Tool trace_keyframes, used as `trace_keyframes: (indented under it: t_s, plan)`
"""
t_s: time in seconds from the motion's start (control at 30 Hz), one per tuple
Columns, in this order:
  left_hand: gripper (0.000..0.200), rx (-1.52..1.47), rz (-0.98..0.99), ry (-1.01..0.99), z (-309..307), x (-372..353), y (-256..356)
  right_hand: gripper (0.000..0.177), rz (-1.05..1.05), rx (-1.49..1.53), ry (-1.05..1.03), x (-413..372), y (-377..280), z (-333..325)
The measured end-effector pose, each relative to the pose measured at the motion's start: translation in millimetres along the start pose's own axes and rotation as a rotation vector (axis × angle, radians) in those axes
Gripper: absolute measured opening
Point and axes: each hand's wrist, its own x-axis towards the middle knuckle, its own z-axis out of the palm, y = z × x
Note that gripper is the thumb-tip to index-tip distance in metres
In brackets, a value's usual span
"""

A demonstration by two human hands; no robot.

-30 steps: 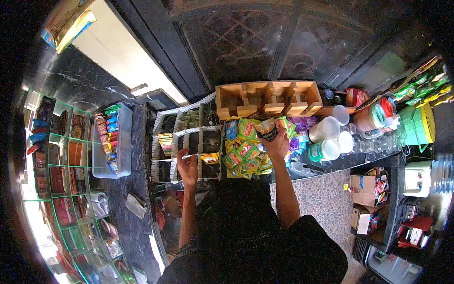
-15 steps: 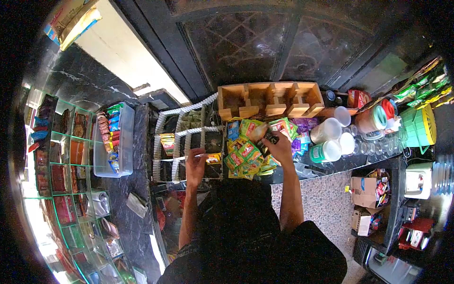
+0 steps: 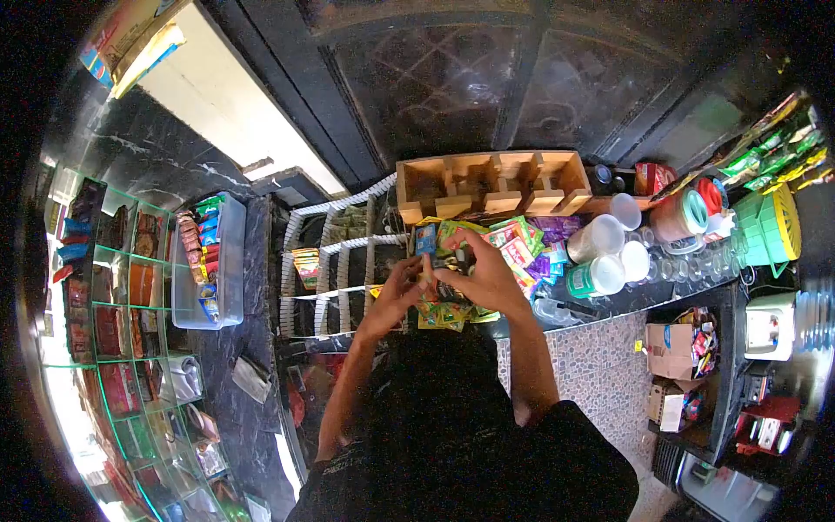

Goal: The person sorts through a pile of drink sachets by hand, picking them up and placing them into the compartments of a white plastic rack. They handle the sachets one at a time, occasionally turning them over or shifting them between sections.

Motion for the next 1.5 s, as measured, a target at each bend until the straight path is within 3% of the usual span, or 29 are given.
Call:
trace_keyframes:
  t_s: [0.07,0.17,0.2,0.23,0.27,0.33,0.37,0.43,0.5,0.7,0.77,0.83,0.87,1.1,1.17,1.23,1.3,1.4,1.43,1.47,1.5]
  plan:
    - [0.052,-0.175,-0.071,0.020,-1,6,-8,0.042,0.040,0.301,0.005,1,2,11]
    - [0.048,-0.436,-0.156,0.058,4,10,-2,0.039,0.105,0.270,0.067,0,6,21]
    - [0.043,-0.525,-0.162,0.086,7,11,2,0.040,0.248,0.258,0.027,-2,9,23]
    - [0.037,-0.615,-0.171,0.118,9,11,3,0.042,0.125,0.377,0.094,-4,18,35]
    - [0.026,-0.647,-0.112,0.064,3,16,-12,0.047,0.095,0.299,0.170,-9,27,42]
    - [0.025,-0.611,-0.101,0.070,14,19,-5,0.052,0.075,0.217,0.262,-16,19,37]
    - [0.024,-0.574,-0.070,0.094,16,21,1,0.058,-0.060,-0.222,0.479,-15,14,31]
    - [0.024,-0.539,-0.039,0.117,21,26,5,0.064,-0.194,-0.671,0.682,-14,12,22]
    - [0.029,-0.529,-0.084,0.084,26,28,5,0.073,0.207,0.051,0.276,-17,27,14]
    - [0.045,-0.448,-0.243,0.018,22,30,-9,0.070,0.411,0.052,0.254,-12,83,0]
    - [0.048,-0.381,-0.233,0.036,14,26,-19,0.066,0.464,0.289,0.618,-9,118,-1]
    - [0.046,-0.503,-0.223,0.004,4,18,-23,0.060,0.404,0.843,0.954,-7,137,-5]
    - [0.046,-0.503,-0.225,0.007,1,15,-24,0.051,0.452,0.928,1.094,-4,139,-11]
    - [0.050,-0.565,-0.161,0.087,-23,-8,-37,0.040,0.338,1.341,1.490,12,226,-31]
    - [0.048,-0.586,-0.122,0.087,-29,-13,-39,0.034,0.306,1.375,1.417,7,235,-35]
    - [0.044,-0.590,-0.175,0.134,-32,-16,-38,0.029,0.086,1.546,0.986,-1,233,-34]
    - [0.042,-0.606,-0.166,0.141,-36,-20,-40,0.026,0.194,1.474,1.112,-1,217,-21]
    - [0.041,-0.609,-0.141,0.151,-40,-21,-41,0.015,0.305,1.271,0.833,-5,182,4]
    - [0.041,-0.600,-0.135,0.150,-41,-22,-41,0.020,0.297,1.259,0.609,-6,194,12]
    - [0.041,-0.602,-0.134,0.153,-41,-22,-41,0.036,0.494,0.937,0.617,-5,205,34]
    - [0.040,-0.600,-0.139,0.157,-41,-21,-42,0.055,0.691,0.520,0.412,5,168,34]
